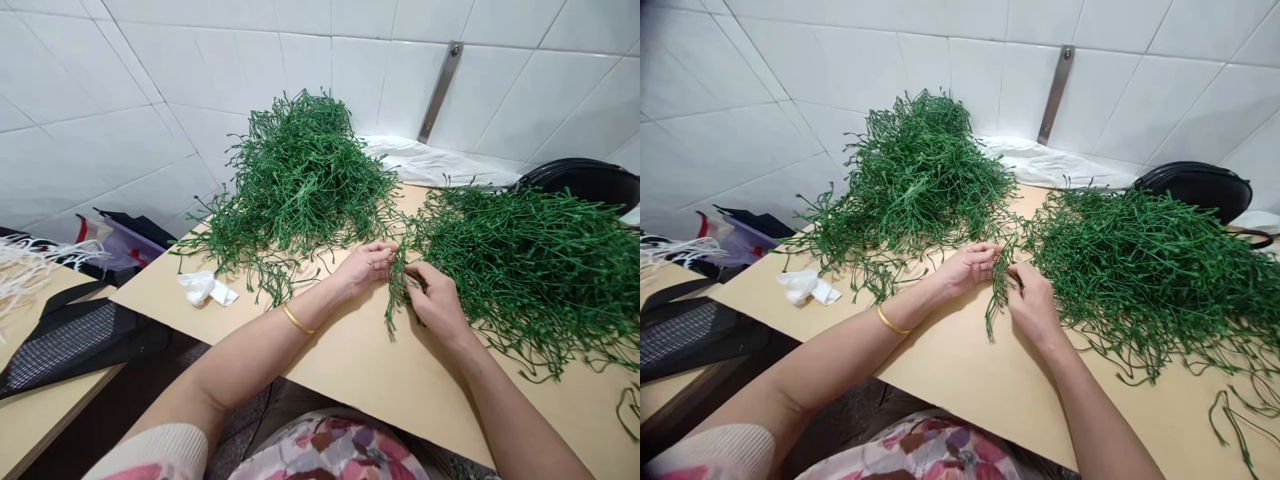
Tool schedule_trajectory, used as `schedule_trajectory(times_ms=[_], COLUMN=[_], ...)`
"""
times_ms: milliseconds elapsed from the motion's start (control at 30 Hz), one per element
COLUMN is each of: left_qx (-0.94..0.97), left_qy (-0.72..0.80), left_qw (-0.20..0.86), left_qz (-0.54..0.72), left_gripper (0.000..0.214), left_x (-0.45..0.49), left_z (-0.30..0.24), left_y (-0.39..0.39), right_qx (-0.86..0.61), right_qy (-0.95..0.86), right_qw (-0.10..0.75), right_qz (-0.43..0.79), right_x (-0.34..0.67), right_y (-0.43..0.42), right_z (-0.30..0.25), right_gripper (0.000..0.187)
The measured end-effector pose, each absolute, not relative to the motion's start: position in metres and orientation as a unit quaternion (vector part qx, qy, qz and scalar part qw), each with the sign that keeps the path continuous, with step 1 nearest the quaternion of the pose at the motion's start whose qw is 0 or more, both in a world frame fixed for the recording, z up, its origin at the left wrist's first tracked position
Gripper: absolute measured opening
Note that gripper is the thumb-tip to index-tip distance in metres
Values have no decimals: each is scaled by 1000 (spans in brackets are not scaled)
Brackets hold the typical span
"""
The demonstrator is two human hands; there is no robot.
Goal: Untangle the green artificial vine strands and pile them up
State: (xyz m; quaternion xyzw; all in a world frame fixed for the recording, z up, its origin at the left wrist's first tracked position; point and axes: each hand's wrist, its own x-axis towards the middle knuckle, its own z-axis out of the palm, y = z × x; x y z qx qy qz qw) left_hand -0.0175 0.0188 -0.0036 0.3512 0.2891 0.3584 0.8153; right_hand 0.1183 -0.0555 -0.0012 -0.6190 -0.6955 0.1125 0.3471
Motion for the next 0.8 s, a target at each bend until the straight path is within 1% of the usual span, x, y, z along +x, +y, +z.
schedule_trajectory(times_ms=[67, 133, 200, 367, 433, 533, 567, 600, 667, 700, 800], left_qx=[376, 394, 398, 397, 413, 449, 463, 479, 501, 503, 486], left_qy=[289, 296, 308, 321, 301, 276, 272, 270, 274, 278, 289], left_qw=[809, 797, 786, 767, 764, 758, 754, 747, 733, 729, 729], left_qz=[348, 348, 359, 388, 394, 384, 378, 374, 369, 372, 386], left_gripper=[21, 26, 25, 17, 17, 17, 16, 16, 17, 17, 19], left_x=[-18, -17, -16, -15, -15, -16, -16, -16, -16, -16, -16], left_z=[-6, -7, -6, -6, -8, -10, -10, -10, -10, -9, -4], left_y=[18, 17, 15, 14, 14, 12, 12, 11, 11, 11, 13], right_qx=[-606, -593, -587, -606, -615, -619, -618, -615, -607, -603, -602], right_qy=[-684, -682, -671, -613, -593, -578, -578, -581, -583, -580, -554], right_qw=[383, 402, 426, 495, 506, 506, 503, 497, 493, 497, 524], right_qz=[135, 148, 150, 110, 115, 161, 178, 194, 221, 230, 239], right_x=[121, 123, 123, 123, 122, 121, 121, 122, 122, 123, 126], right_y=[-56, -57, -59, -58, -55, -50, -49, -49, -50, -51, -53], right_z=[-1, -1, -2, -4, -5, -6, -7, -6, -4, -3, 4], right_gripper=[23, 26, 25, 25, 33, 49, 48, 43, 25, 21, 21])
